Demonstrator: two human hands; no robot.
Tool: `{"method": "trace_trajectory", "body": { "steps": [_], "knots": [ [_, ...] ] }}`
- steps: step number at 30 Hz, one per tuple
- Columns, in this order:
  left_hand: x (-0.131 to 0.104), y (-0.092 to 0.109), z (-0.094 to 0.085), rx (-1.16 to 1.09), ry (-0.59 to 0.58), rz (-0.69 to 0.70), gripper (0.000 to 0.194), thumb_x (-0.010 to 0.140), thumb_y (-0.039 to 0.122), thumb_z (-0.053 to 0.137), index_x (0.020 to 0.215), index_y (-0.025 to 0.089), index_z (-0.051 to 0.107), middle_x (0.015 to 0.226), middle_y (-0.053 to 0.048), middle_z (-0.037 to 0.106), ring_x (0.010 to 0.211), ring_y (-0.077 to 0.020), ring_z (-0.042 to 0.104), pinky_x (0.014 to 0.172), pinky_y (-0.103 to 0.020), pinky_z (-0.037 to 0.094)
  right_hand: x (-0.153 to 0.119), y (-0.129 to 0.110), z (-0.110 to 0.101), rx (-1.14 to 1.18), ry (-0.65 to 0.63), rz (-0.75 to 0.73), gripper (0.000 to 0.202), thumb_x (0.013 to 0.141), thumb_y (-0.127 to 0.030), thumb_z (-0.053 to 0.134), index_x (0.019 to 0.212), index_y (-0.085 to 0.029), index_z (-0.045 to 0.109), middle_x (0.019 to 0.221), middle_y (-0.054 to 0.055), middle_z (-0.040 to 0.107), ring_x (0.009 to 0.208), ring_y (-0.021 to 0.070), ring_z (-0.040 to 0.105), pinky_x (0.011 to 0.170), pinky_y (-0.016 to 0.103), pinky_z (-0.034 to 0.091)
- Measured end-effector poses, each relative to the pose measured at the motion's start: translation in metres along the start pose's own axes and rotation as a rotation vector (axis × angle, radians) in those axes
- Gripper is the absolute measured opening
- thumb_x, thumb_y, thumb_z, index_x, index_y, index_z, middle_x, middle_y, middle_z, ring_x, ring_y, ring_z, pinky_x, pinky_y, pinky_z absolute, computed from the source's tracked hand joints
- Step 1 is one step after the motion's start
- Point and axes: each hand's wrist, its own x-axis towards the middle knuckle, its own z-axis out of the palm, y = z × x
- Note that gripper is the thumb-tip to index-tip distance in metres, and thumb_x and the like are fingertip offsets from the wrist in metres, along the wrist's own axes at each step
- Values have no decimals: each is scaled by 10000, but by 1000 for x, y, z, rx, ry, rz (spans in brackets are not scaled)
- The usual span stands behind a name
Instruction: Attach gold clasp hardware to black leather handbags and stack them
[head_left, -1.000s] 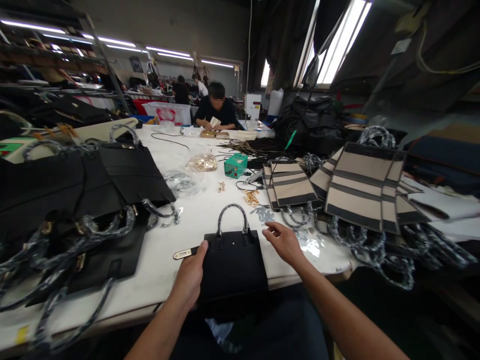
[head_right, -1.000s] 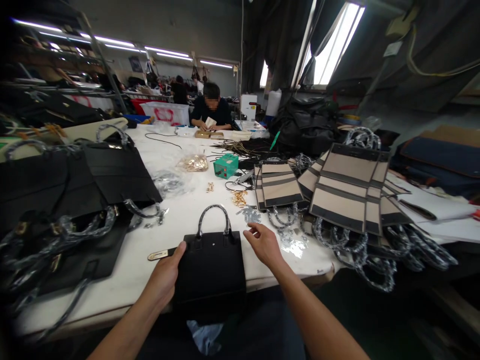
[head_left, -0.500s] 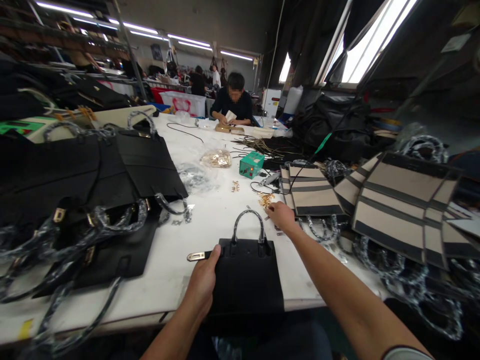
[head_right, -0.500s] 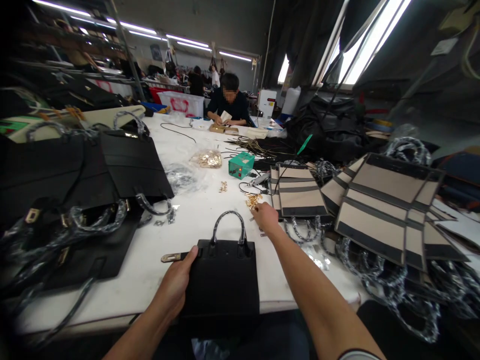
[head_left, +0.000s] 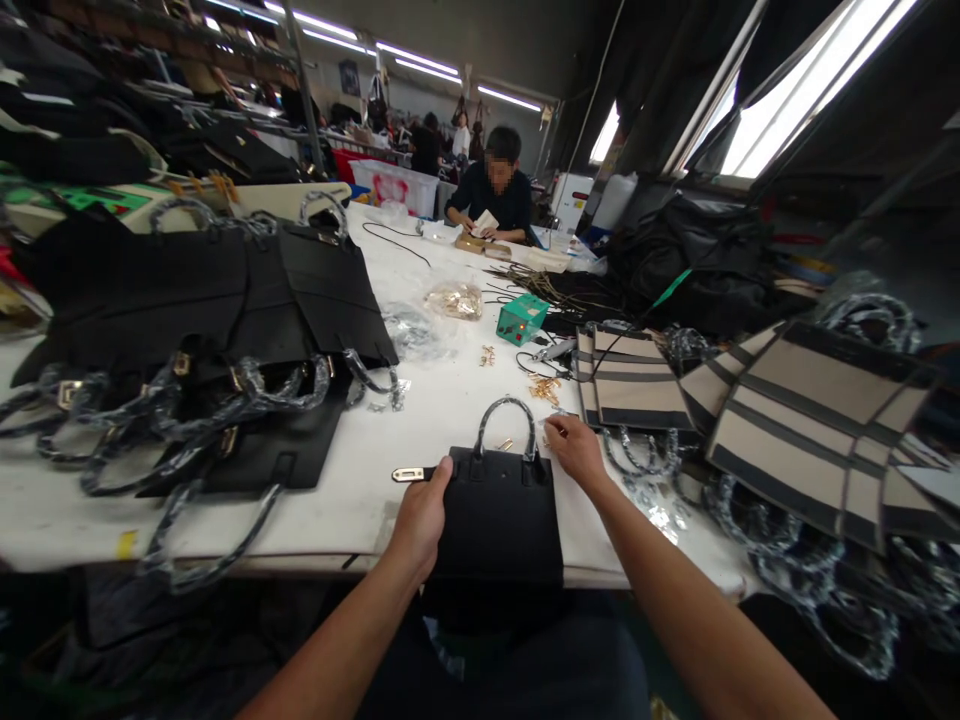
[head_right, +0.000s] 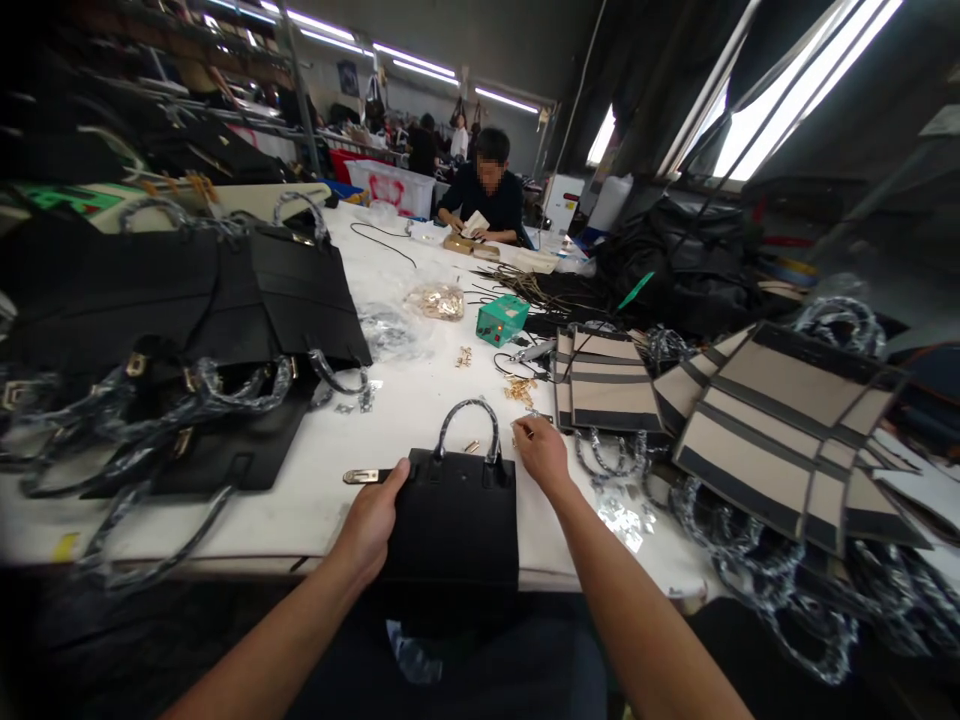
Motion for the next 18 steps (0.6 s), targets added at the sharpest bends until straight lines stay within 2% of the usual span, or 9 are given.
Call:
{"method": "trace_trajectory", "body": {
  "steps": [5,10,13,18],
  "knots": [
    [-2,-4,-4,24,-21,46,465,781,550,697,968,127,746,981,-143,758,984,-297,699,938,-397,517,-10,13,-2,84,30,-28,291,856,-351,520,1014,-204,716,980,52,691,762,158,626,776,285,483],
    [-5,-2,-4,109,-55,25,489,765,568,704,977,129,747,1021,-149,751,1030,-309,682,986,-414,483,-20,21,-3,87,-16,-56,243,795,-363,618,973,-246,735,873,18,678,775,170,619,765,284,479],
    [-5,-2,-4,119,-83,33,478,770,567,698,962,131,749,1016,-147,752,1007,-303,690,969,-403,494,-20,21,0,77,-25,-51,230,792,-318,618,983,-276,739,886,13,680,817,179,620,782,290,469],
    [0,-6,-3,90,-51,4,452,770,548,701,925,126,751,937,-149,762,931,-303,711,915,-413,522,-14,11,-2,81,6,-39,184,805,-315,623,940,-293,746,939,26,693,870,197,624,797,303,458]
  ]
}}
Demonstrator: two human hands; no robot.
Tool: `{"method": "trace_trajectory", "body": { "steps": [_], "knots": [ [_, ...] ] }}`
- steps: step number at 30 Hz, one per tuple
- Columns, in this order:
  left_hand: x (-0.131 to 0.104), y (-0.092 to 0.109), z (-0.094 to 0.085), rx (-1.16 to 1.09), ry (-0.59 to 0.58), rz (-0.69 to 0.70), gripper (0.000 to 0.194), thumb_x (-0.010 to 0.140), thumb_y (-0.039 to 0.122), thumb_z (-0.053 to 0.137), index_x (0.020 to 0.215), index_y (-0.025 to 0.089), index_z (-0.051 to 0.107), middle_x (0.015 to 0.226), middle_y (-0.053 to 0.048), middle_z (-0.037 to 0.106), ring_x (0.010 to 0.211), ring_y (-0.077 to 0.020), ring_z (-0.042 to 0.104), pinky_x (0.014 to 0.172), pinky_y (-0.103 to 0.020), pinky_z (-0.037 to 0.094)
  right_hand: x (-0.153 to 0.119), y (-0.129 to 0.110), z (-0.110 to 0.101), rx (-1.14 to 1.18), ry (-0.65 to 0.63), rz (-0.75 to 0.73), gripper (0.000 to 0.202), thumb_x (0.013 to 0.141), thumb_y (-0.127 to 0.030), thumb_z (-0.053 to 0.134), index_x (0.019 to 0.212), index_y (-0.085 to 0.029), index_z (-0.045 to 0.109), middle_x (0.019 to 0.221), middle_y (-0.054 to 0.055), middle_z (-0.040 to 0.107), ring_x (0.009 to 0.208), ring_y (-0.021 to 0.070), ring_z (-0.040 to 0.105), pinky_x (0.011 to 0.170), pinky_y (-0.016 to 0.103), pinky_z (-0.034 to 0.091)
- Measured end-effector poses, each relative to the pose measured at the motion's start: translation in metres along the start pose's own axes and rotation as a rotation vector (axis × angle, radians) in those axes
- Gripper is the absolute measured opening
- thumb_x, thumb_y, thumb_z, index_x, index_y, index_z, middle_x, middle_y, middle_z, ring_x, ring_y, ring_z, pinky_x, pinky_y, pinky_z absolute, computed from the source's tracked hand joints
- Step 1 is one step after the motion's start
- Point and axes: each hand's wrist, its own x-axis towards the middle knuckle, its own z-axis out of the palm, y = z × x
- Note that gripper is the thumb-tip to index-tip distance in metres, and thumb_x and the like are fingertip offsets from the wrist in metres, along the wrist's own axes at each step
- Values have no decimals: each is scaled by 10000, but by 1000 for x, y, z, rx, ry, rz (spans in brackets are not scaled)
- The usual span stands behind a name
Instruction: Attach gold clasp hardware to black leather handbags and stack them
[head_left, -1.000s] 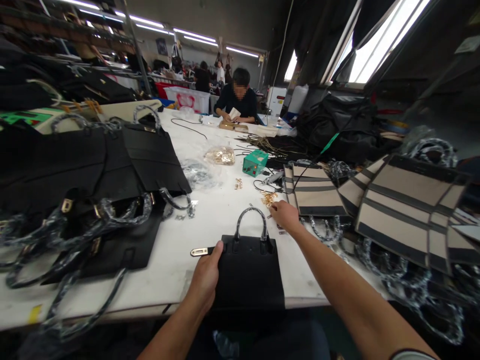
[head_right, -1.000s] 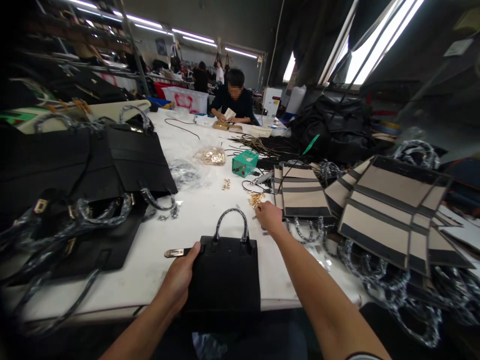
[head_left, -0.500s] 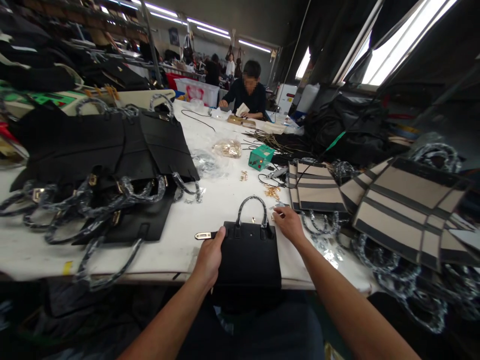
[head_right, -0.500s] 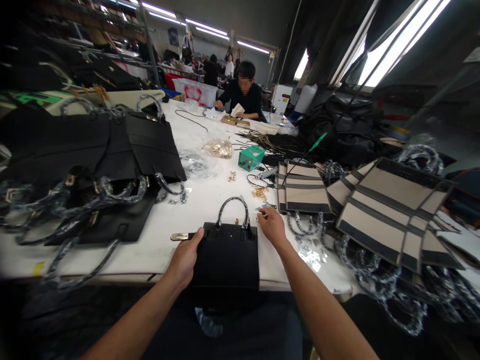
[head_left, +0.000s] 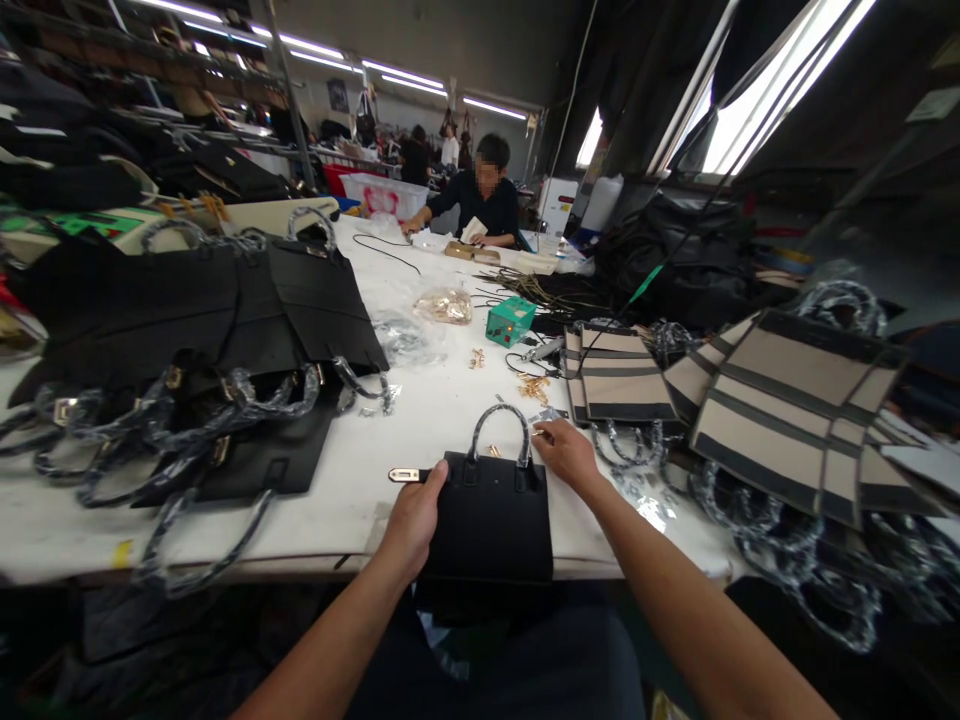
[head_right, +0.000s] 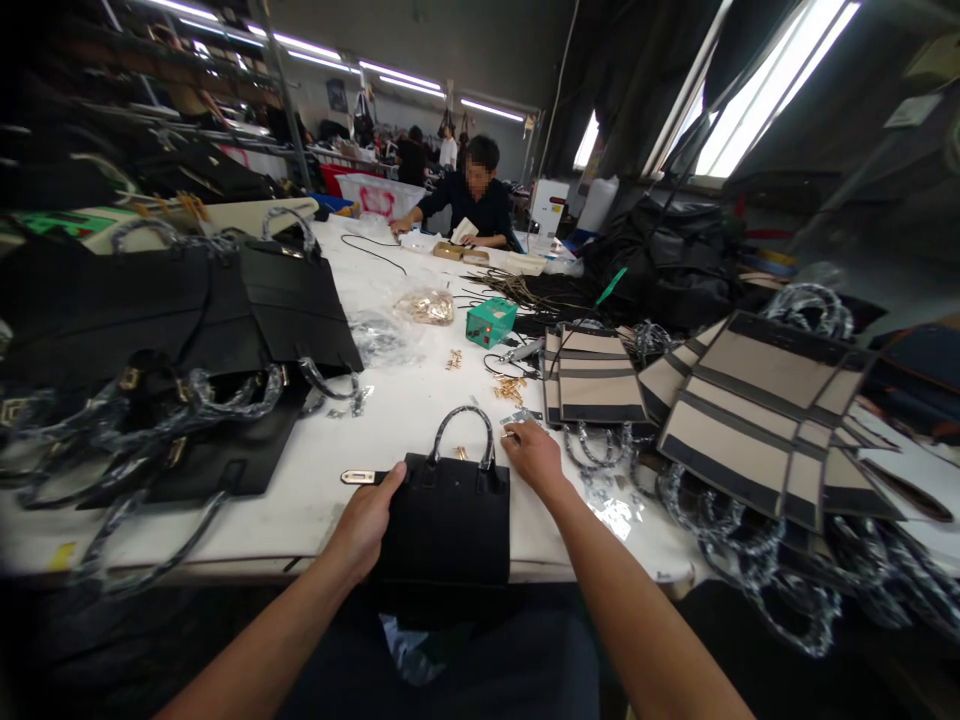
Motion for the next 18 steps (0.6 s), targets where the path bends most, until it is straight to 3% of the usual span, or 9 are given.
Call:
{"method": "trace_trajectory", "body": {
  "steps": [5,9,11,14,18],
  "knots": [
    [2,0,0,-54,8,-8,437,764,525,712,915,116,746,889,-145,764,878,-287,721,898,-401,528,-5,-22,-25,78,64,12,262,887,-358,521,942,-218,735,903,52,710,825,197,639,790,305,482],
    [4,0,0,-85,55,21,470,719,540,744,912,111,741,849,-132,762,836,-280,721,867,-401,534,-36,-63,-42,379,122,79,302,897,-412,538,1049,-208,701,932,39,727,765,180,655,722,283,509],
    [4,0,2,-117,83,35,479,699,539,759,907,108,740,813,-121,759,807,-273,720,849,-396,537,-56,-91,-39,552,90,88,288,879,-419,580,1042,-214,700,909,32,729,739,179,656,706,283,518],
    [1,2,3,-148,112,42,490,686,538,767,905,101,738,774,-110,752,774,-265,717,833,-395,536,-78,-125,-19,611,-23,-34,223,883,-368,581,989,-230,720,896,28,722,784,182,656,752,290,522],
    [-7,3,2,-147,124,62,515,691,553,759,929,97,735,787,-109,752,773,-259,714,837,-395,528,-86,-134,2,426,-5,-175,165,869,-289,579,892,-240,735,885,45,687,841,188,636,800,301,507]
  ]
}}
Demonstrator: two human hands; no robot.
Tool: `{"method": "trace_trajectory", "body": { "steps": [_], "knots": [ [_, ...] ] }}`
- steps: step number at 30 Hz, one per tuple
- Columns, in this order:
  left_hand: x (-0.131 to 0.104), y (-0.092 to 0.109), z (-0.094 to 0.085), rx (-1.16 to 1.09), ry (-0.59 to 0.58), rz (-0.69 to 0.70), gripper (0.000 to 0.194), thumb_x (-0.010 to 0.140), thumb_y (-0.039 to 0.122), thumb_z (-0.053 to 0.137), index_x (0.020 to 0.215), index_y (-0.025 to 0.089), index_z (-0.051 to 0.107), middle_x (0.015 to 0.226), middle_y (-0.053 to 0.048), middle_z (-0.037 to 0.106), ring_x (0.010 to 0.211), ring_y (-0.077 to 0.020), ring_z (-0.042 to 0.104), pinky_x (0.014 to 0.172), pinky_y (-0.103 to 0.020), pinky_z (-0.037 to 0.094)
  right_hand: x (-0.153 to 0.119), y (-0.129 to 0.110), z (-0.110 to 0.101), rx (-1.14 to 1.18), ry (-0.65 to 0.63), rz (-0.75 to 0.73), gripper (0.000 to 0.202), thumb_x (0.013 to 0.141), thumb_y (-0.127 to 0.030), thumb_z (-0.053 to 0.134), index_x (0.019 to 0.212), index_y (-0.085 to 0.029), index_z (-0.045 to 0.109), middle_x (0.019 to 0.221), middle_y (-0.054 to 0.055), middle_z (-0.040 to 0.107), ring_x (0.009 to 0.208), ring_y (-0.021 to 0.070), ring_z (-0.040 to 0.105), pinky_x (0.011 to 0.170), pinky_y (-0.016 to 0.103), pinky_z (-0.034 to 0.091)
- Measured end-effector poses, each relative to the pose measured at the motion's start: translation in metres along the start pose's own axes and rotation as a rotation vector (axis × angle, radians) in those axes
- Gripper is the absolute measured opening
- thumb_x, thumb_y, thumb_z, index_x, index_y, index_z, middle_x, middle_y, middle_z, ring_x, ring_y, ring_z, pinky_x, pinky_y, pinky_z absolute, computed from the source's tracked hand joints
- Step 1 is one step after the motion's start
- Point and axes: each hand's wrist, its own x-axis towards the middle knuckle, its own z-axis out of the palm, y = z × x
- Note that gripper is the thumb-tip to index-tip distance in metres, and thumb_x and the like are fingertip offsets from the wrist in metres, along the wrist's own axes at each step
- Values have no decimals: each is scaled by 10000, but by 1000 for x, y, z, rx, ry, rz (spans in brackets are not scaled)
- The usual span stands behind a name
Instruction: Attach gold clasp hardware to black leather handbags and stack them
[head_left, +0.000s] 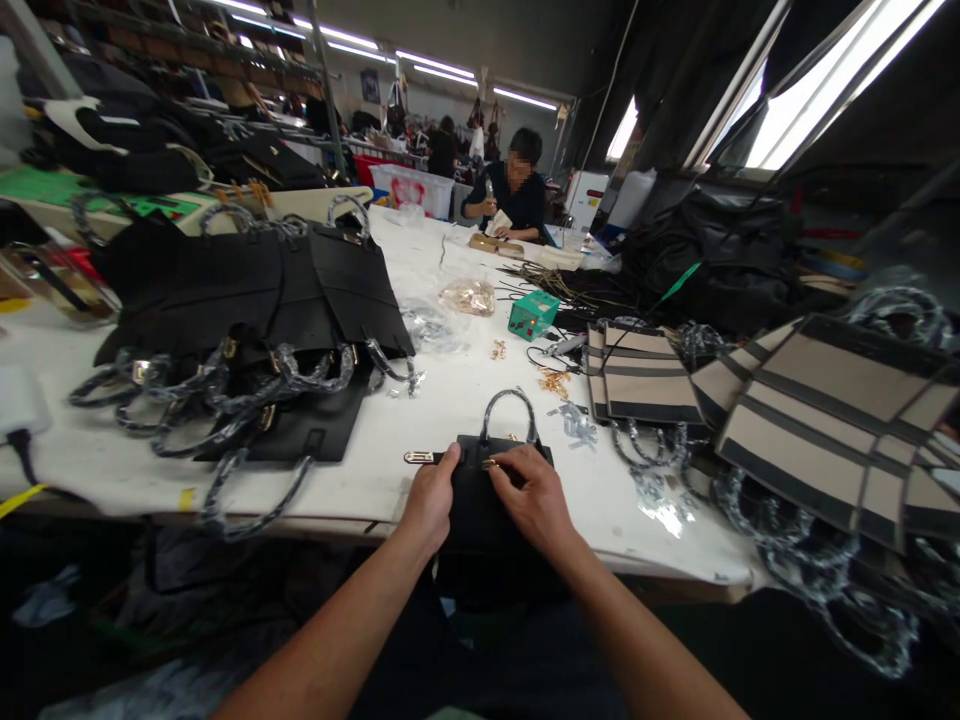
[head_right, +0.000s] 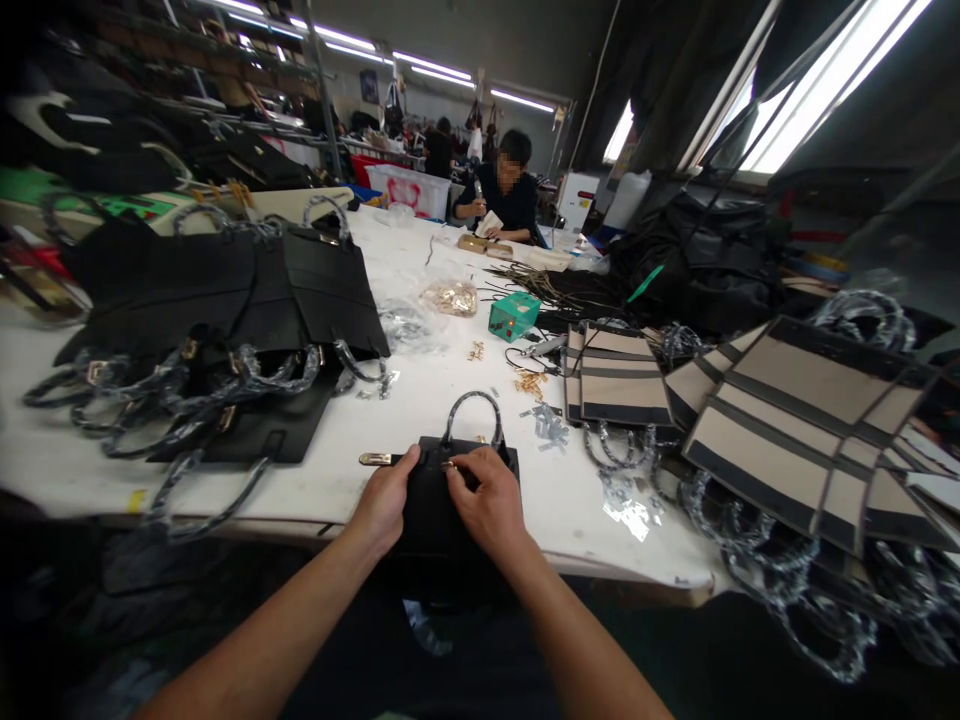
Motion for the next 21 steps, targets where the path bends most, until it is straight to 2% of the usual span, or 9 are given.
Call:
{"method": "trace_trajectory", "body": {
  "steps": [2,7,13,15,18,21],
  "knots": [
    [-1,-1,-2,-16,-24,-5,530,698,567,749,940,96,735,793,-113,753,781,-263,714,836,-398,529,-1,6,-4,-126,-2,-8,137,852,-275,589,853,-241,722,850,42,670,799,187,625,764,298,502],
    [2,-4,-2,-5,-5,32,572,659,591,769,939,93,741,791,-119,755,832,-286,713,870,-406,519,-5,5,-20,-279,-183,13,112,850,-261,597,847,-259,708,800,2,676,693,158,620,680,264,473],
    [2,-5,-2,-21,-48,56,577,709,589,734,1012,98,732,925,-136,761,924,-290,701,924,-408,492,-5,-8,-16,-425,-142,-15,233,936,-350,536,854,-278,741,798,23,678,756,171,643,679,267,443],
    [1,-5,-2,-26,-43,58,573,714,585,734,1018,99,731,950,-138,759,943,-288,697,939,-404,484,-4,-8,-14,-407,-137,-22,244,943,-363,530,873,-278,747,812,29,681,763,175,647,692,272,452],
    [1,-6,-3,-41,-51,68,556,732,579,721,1016,100,733,964,-141,757,977,-287,689,963,-397,469,-3,-6,-12,-258,-130,-14,204,927,-335,549,932,-275,744,859,28,700,779,180,656,726,277,481],
    [1,-7,-3,-52,-71,67,542,755,579,699,1017,106,734,944,-136,758,968,-285,690,950,-395,471,-3,-8,-7,-93,-103,69,150,887,-323,592,911,-259,726,875,17,720,786,188,670,727,281,504]
  ]
}}
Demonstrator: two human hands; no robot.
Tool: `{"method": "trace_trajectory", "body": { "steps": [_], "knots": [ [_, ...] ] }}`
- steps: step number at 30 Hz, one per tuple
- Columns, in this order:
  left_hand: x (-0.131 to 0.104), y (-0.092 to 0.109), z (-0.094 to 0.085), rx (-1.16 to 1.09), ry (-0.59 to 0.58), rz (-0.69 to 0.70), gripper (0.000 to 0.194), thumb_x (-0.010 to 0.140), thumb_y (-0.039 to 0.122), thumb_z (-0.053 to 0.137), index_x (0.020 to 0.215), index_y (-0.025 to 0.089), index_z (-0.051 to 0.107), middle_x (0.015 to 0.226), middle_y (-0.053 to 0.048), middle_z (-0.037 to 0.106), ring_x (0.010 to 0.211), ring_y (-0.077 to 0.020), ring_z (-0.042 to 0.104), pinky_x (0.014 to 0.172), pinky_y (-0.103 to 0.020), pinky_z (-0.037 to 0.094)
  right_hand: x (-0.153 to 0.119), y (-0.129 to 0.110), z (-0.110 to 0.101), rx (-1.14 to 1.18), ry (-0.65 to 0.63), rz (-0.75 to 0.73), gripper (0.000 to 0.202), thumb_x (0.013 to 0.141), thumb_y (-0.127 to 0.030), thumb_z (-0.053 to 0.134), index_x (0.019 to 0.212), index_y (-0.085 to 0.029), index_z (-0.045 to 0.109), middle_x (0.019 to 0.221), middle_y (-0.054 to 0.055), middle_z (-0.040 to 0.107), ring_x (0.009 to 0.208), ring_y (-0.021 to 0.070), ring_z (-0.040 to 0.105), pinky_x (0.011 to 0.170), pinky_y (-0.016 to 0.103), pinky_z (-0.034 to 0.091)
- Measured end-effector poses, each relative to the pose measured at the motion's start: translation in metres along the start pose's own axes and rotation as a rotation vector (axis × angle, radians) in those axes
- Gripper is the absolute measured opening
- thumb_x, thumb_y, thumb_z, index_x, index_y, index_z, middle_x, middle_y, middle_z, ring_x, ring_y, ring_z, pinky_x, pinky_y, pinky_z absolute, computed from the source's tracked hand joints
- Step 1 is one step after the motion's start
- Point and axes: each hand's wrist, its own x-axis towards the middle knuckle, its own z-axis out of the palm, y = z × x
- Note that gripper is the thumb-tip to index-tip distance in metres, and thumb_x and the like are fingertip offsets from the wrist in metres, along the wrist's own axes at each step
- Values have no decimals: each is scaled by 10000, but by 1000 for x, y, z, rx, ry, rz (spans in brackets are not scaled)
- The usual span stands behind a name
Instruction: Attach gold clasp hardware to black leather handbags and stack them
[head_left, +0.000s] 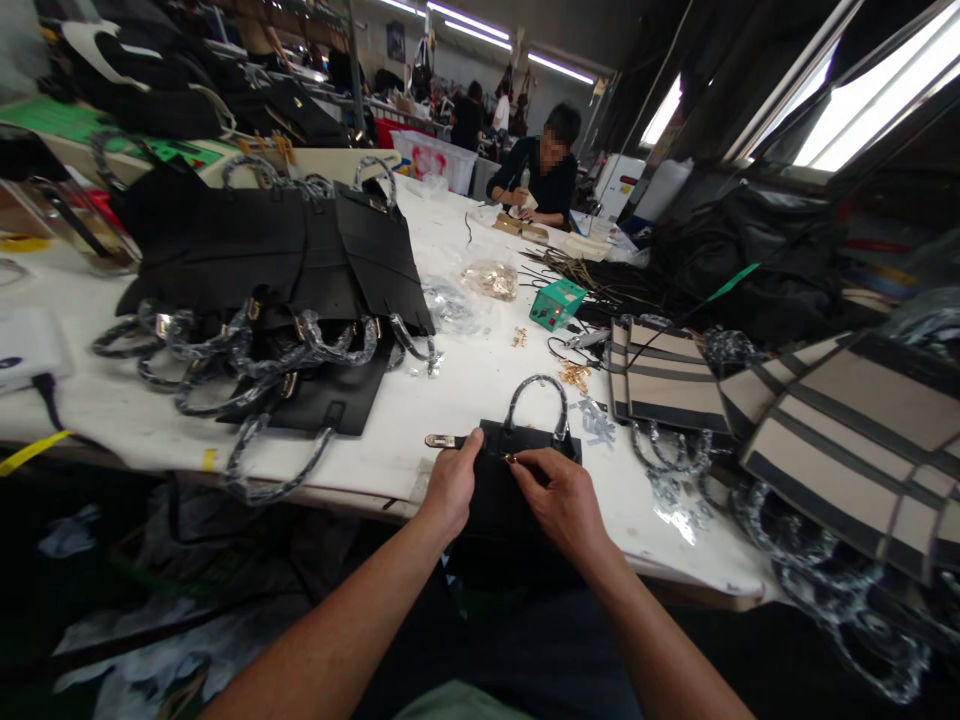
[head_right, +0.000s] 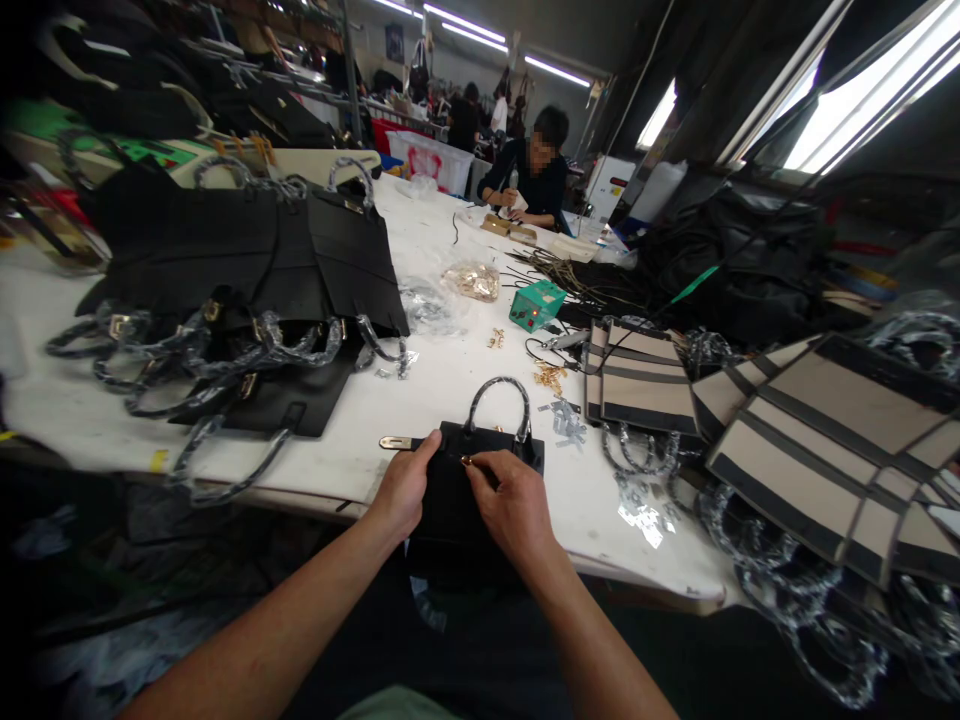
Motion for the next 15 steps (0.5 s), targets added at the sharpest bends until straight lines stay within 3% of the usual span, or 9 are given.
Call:
{"method": "trace_trajectory", "body": {
  "steps": [5,11,15],
  "knots": [
    [-1,-2,-2,29,11,9,537,745,602,689,958,112,742,907,-122,757,865,-272,697,858,-376,496,1,-11,16,215,27,222,151,848,-368,627,819,-227,674,746,-1,713,676,186,672,629,272,508],
    [-6,-2,-7,122,0,25,509,765,631,643,851,136,728,878,-104,750,895,-268,672,818,-321,482,-4,-14,32,156,136,264,191,839,-396,626,791,-214,663,700,0,696,632,174,653,614,267,489],
    [-7,-2,-10,245,-21,104,484,827,619,570,819,155,706,850,-73,729,866,-244,647,789,-297,459,-6,-13,33,235,102,306,209,839,-409,616,839,-207,668,733,12,708,605,175,670,577,261,499]
  ]
}}
